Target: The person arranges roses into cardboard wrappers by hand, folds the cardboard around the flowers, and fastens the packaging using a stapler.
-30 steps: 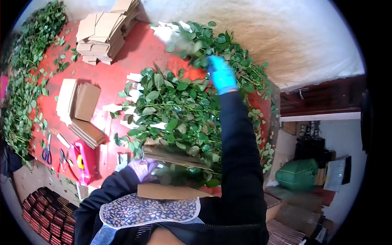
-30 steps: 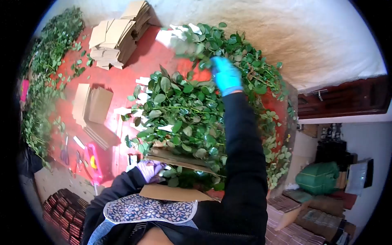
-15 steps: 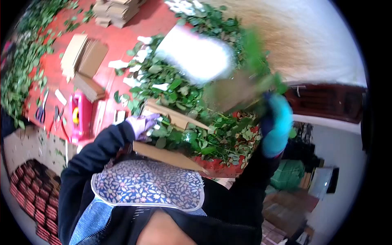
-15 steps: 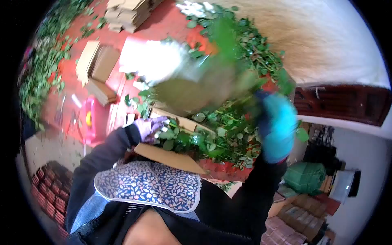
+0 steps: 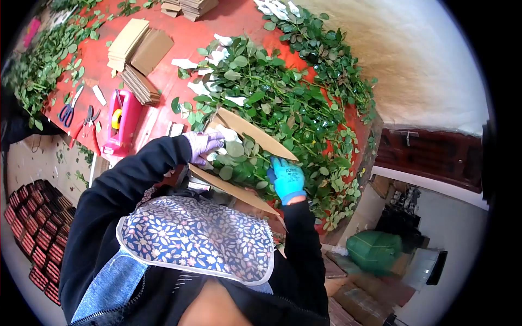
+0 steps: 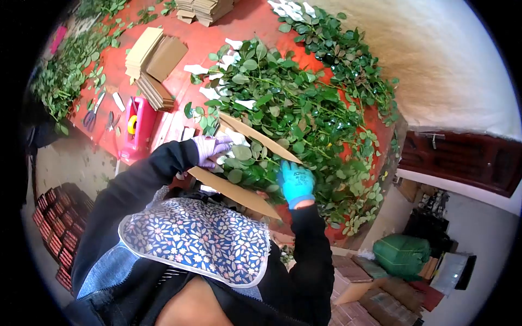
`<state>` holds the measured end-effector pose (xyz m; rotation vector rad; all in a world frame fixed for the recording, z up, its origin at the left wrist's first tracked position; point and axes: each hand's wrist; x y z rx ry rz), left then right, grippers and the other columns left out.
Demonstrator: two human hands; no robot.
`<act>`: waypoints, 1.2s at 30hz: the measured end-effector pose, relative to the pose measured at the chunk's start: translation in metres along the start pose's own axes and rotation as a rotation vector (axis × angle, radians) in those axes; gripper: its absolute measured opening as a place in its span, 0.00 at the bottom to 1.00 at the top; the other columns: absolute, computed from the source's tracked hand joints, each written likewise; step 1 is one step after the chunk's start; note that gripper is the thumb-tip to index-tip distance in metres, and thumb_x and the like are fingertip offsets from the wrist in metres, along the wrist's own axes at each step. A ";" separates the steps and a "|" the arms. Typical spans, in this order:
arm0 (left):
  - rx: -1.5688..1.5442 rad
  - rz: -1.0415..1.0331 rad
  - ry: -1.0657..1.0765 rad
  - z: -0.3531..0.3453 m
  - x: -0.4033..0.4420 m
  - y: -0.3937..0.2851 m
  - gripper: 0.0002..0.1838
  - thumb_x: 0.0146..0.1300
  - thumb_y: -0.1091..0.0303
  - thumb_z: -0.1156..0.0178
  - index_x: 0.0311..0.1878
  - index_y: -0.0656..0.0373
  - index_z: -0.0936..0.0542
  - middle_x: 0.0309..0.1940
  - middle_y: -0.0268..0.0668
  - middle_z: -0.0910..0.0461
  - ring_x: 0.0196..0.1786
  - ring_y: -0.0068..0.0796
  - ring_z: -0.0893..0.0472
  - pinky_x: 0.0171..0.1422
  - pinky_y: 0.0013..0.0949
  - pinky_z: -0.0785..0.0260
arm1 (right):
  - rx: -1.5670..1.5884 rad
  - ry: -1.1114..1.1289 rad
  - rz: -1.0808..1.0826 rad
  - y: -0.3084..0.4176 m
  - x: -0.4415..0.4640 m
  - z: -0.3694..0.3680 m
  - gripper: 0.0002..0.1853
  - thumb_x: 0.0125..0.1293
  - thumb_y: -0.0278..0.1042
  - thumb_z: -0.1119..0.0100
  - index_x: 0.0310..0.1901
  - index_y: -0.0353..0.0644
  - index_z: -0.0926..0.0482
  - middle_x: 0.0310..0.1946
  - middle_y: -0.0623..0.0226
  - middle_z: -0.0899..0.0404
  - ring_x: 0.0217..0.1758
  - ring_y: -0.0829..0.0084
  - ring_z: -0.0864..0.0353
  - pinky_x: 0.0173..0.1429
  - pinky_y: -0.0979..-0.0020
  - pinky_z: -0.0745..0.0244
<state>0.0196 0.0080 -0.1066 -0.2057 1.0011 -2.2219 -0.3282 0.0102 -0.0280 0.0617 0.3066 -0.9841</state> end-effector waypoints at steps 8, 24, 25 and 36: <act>-0.026 -0.066 -0.020 -0.003 0.003 0.015 0.45 0.44 0.65 0.26 0.68 0.59 0.35 0.71 0.49 0.39 0.64 0.52 0.28 0.66 0.43 0.31 | 0.301 -0.128 0.054 0.073 0.058 0.038 0.22 0.67 0.45 0.46 0.57 0.42 0.26 0.45 0.56 0.19 0.34 0.53 0.18 0.40 0.55 0.25; 0.054 0.033 -0.040 0.002 0.001 -0.007 0.39 0.49 0.65 0.31 0.67 0.57 0.32 0.64 0.51 0.34 0.55 0.55 0.22 0.58 0.45 0.26 | 0.486 0.164 0.149 0.053 0.089 -0.023 0.13 0.62 0.37 0.46 0.46 0.41 0.24 0.42 0.54 0.19 0.40 0.51 0.17 0.43 0.54 0.23; -0.082 0.086 -0.009 0.008 0.003 -0.013 0.34 0.50 0.71 0.34 0.64 0.57 0.30 0.64 0.50 0.33 0.57 0.55 0.23 0.60 0.46 0.27 | 0.410 0.034 0.088 0.062 0.087 -0.036 0.08 0.61 0.36 0.44 0.41 0.45 0.25 0.36 0.60 0.21 0.33 0.57 0.18 0.35 0.54 0.25; -0.430 0.346 -0.352 0.010 0.010 -0.003 0.22 0.59 0.49 0.31 0.35 0.59 0.24 0.21 0.35 0.27 0.27 0.29 0.24 0.34 0.33 0.30 | 0.326 -0.343 -0.038 0.075 0.069 -0.065 0.15 0.58 0.39 0.42 0.46 0.46 0.24 0.43 0.60 0.25 0.39 0.55 0.21 0.40 0.54 0.27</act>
Point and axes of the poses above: each hand's wrist, its own x-axis towards the middle knuckle, its own z-axis out of the back of the hand, y = z × x
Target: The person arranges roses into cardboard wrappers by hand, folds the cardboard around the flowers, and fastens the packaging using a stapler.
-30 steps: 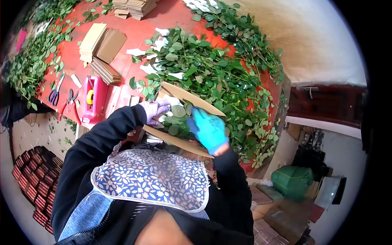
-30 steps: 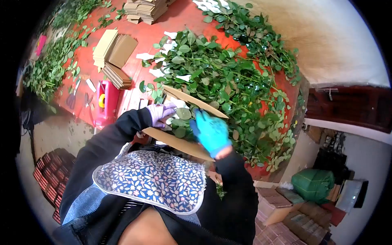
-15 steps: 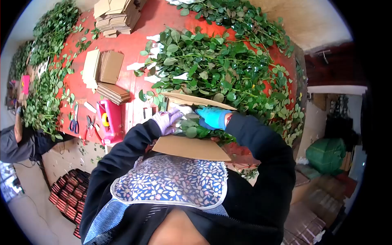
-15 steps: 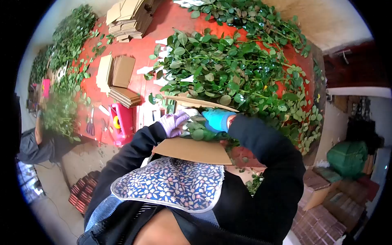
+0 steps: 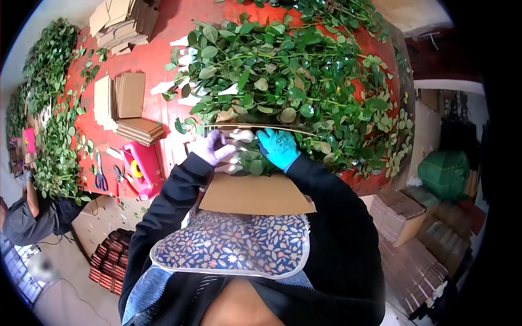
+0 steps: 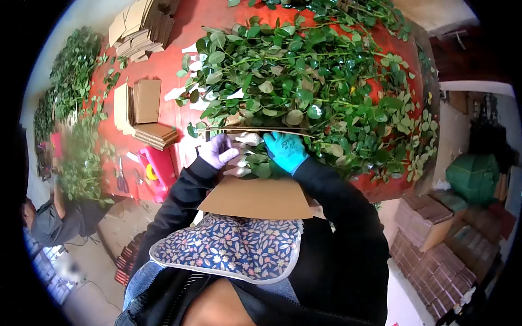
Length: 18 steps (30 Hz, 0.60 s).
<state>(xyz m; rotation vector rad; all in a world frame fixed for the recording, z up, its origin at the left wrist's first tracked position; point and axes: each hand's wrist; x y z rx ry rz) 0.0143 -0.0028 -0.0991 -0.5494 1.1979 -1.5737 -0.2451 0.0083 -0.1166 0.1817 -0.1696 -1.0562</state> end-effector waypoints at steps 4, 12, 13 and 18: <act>-0.062 0.078 0.057 -0.016 0.017 -0.031 0.19 0.68 0.55 0.37 0.32 0.65 0.21 0.16 0.32 0.26 0.21 0.20 0.29 0.28 0.28 0.34 | -0.024 0.011 0.014 0.000 -0.005 -0.002 0.19 0.59 0.41 0.42 0.52 0.48 0.24 0.48 0.61 0.24 0.33 0.59 0.21 0.38 0.54 0.27; -0.099 -0.005 -0.330 -0.011 -0.005 0.036 0.12 0.69 0.65 0.42 0.36 0.63 0.17 0.25 0.35 0.18 0.26 0.26 0.21 0.30 0.30 0.31 | 0.094 0.178 0.012 -0.007 -0.005 -0.005 0.18 0.58 0.41 0.43 0.49 0.44 0.30 0.43 0.57 0.26 0.37 0.59 0.19 0.39 0.55 0.26; -0.333 0.034 -0.315 0.011 -0.012 0.031 0.11 0.69 0.65 0.42 0.38 0.65 0.17 0.27 0.36 0.17 0.28 0.26 0.20 0.32 0.29 0.29 | 0.101 0.170 0.007 -0.007 -0.006 -0.005 0.18 0.58 0.41 0.43 0.48 0.43 0.30 0.42 0.57 0.25 0.37 0.59 0.19 0.38 0.55 0.26; -0.459 -0.021 -0.176 0.029 -0.023 0.040 0.05 0.64 0.74 0.41 0.40 0.65 0.20 0.33 0.38 0.18 0.27 0.24 0.19 0.33 0.24 0.27 | 0.120 0.115 0.000 -0.010 -0.009 -0.006 0.16 0.60 0.42 0.43 0.47 0.45 0.28 0.42 0.57 0.25 0.33 0.56 0.20 0.37 0.54 0.27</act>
Point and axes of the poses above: each hand's wrist, its own x-axis towards the middle knuckle, its own z-axis out of the back of the hand, y = z × x
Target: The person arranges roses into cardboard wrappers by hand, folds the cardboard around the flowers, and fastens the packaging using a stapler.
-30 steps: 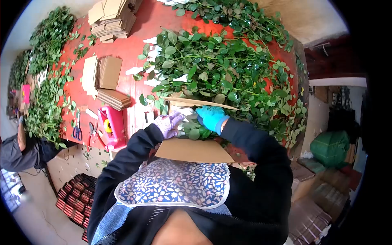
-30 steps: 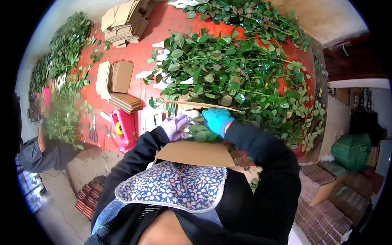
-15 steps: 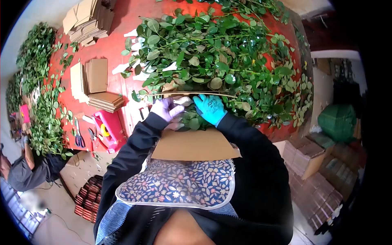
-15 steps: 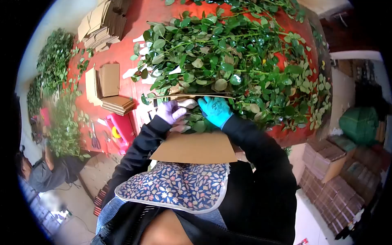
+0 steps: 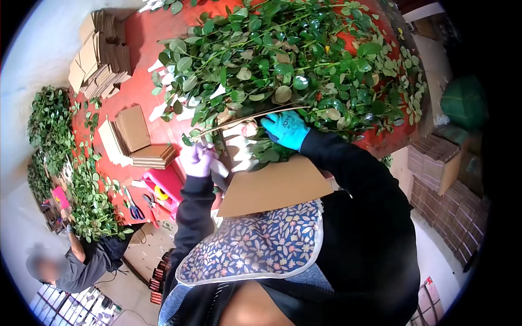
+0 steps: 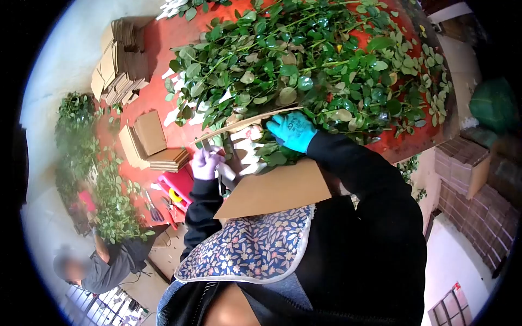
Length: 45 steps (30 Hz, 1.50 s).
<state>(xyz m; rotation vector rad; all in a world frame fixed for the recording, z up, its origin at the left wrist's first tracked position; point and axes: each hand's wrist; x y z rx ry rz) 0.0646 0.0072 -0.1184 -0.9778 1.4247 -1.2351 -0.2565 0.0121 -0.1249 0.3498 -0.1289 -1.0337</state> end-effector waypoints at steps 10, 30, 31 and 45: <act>0.314 0.181 0.034 -0.045 0.021 0.030 0.11 0.69 0.67 0.39 0.49 0.63 0.22 0.30 0.26 0.26 0.32 0.15 0.30 0.38 0.21 0.34 | -0.067 0.112 -0.074 0.007 0.011 -0.002 0.17 0.57 0.38 0.42 0.48 0.46 0.27 0.44 0.59 0.24 0.37 0.56 0.19 0.39 0.52 0.28; 0.819 -0.105 0.200 -0.050 0.015 0.002 0.09 0.70 0.64 0.42 0.39 0.60 0.21 0.18 0.31 0.23 0.20 0.22 0.26 0.27 0.29 0.32 | -0.088 0.128 -0.035 0.003 0.006 0.002 0.21 0.58 0.41 0.43 0.52 0.43 0.26 0.46 0.57 0.26 0.34 0.57 0.22 0.38 0.53 0.29; 0.724 -0.004 0.184 -0.046 0.014 0.009 0.10 0.70 0.62 0.42 0.39 0.59 0.20 0.19 0.36 0.22 0.22 0.27 0.23 0.29 0.33 0.30 | -0.083 0.107 -0.017 0.002 0.005 0.000 0.21 0.58 0.41 0.43 0.52 0.43 0.27 0.45 0.57 0.26 0.34 0.57 0.21 0.38 0.53 0.30; 0.264 0.538 0.473 -0.036 -0.006 -0.006 0.15 0.68 0.64 0.36 0.51 0.65 0.19 0.39 0.30 0.17 0.39 0.17 0.22 0.48 0.26 0.28 | -0.055 0.040 0.013 0.000 0.001 -0.003 0.20 0.57 0.41 0.44 0.51 0.43 0.27 0.47 0.56 0.26 0.37 0.57 0.21 0.40 0.53 0.29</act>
Point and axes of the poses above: each hand's wrist, its own x-axis towards the middle knuckle, its own z-axis out of the back of the hand, y = z × x
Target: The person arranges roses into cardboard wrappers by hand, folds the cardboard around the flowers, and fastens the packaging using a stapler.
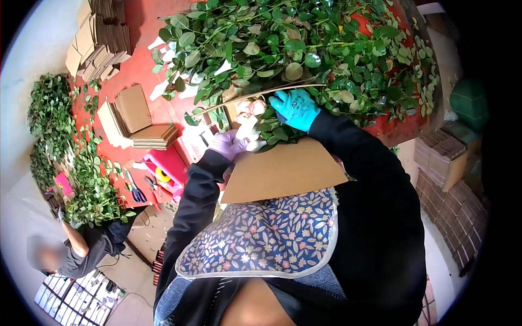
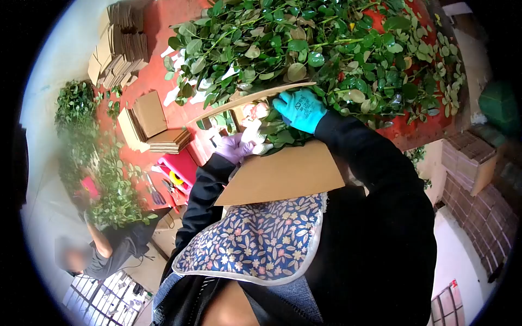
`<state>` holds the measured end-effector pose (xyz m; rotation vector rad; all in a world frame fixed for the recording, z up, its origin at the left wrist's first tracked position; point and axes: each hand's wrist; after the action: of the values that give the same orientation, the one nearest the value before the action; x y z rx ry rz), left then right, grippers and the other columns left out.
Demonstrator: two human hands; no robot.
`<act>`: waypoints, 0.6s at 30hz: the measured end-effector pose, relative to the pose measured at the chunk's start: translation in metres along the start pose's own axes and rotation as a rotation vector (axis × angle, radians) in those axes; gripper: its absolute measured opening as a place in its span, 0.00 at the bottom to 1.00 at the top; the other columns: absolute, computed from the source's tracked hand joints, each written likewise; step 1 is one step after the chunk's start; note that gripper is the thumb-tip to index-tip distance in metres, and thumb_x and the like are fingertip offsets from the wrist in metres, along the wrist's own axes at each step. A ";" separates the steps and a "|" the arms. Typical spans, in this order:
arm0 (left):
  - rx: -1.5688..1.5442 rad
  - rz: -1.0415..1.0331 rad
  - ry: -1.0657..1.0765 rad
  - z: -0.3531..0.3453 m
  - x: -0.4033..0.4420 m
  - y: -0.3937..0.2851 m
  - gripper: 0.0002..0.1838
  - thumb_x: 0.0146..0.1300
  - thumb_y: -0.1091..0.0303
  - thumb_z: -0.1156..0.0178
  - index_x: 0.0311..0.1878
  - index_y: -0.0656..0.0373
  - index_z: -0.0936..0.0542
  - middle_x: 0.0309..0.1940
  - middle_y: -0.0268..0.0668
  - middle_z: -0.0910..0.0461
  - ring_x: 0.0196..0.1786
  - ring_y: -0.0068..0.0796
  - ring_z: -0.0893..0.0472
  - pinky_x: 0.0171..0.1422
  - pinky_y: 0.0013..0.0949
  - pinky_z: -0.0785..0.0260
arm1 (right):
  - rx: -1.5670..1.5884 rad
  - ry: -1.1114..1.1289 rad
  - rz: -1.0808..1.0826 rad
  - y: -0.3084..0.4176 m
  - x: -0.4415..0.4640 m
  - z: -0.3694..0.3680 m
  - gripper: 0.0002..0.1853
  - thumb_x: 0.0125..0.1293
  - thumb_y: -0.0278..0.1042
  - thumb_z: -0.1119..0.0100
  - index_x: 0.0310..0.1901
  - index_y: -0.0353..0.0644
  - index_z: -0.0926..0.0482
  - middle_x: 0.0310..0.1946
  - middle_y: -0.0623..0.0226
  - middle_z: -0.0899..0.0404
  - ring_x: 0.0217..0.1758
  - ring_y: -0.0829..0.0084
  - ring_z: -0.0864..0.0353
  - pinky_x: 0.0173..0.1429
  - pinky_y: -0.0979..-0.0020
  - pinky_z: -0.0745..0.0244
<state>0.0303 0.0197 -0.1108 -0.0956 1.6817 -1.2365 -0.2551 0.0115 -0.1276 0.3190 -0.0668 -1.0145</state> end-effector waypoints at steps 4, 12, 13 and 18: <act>0.095 -0.105 -0.072 0.002 0.013 0.023 0.09 0.70 0.69 0.40 0.47 0.64 0.18 0.33 0.27 0.18 0.35 0.17 0.23 0.43 0.26 0.28 | 0.024 0.062 -0.030 -0.001 0.002 0.000 0.21 0.57 0.41 0.43 0.52 0.44 0.27 0.48 0.56 0.26 0.39 0.57 0.21 0.42 0.54 0.29; 0.378 -0.350 -0.157 0.008 -0.002 0.023 0.07 0.70 0.71 0.42 0.40 0.62 0.18 0.26 0.34 0.21 0.30 0.22 0.24 0.37 0.28 0.30 | 0.007 0.099 -0.060 0.003 0.001 0.008 0.21 0.59 0.41 0.43 0.54 0.45 0.26 0.49 0.58 0.26 0.36 0.56 0.23 0.42 0.54 0.30; 0.364 -0.325 -0.193 0.008 -0.005 0.020 0.07 0.70 0.70 0.43 0.41 0.62 0.18 0.25 0.33 0.21 0.30 0.22 0.24 0.37 0.28 0.30 | 0.009 0.097 -0.061 0.003 0.000 0.006 0.21 0.59 0.41 0.43 0.54 0.45 0.26 0.49 0.58 0.26 0.36 0.56 0.23 0.42 0.54 0.30; 0.400 -0.365 -0.466 0.019 -0.025 0.042 0.10 0.69 0.68 0.45 0.42 0.62 0.17 0.27 0.35 0.18 0.29 0.21 0.22 0.36 0.27 0.28 | -0.026 -0.005 -0.042 0.001 0.001 -0.003 0.22 0.59 0.41 0.43 0.54 0.45 0.25 0.47 0.59 0.25 0.36 0.57 0.22 0.41 0.54 0.29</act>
<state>0.0757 0.0406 -0.1255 -0.4264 1.0204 -1.6515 -0.2528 0.0120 -0.1306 0.2949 -0.0512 -1.0571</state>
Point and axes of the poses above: each hand's wrist, its own x-axis towards the middle knuckle, its own z-axis out of the back of the hand, y = z × x
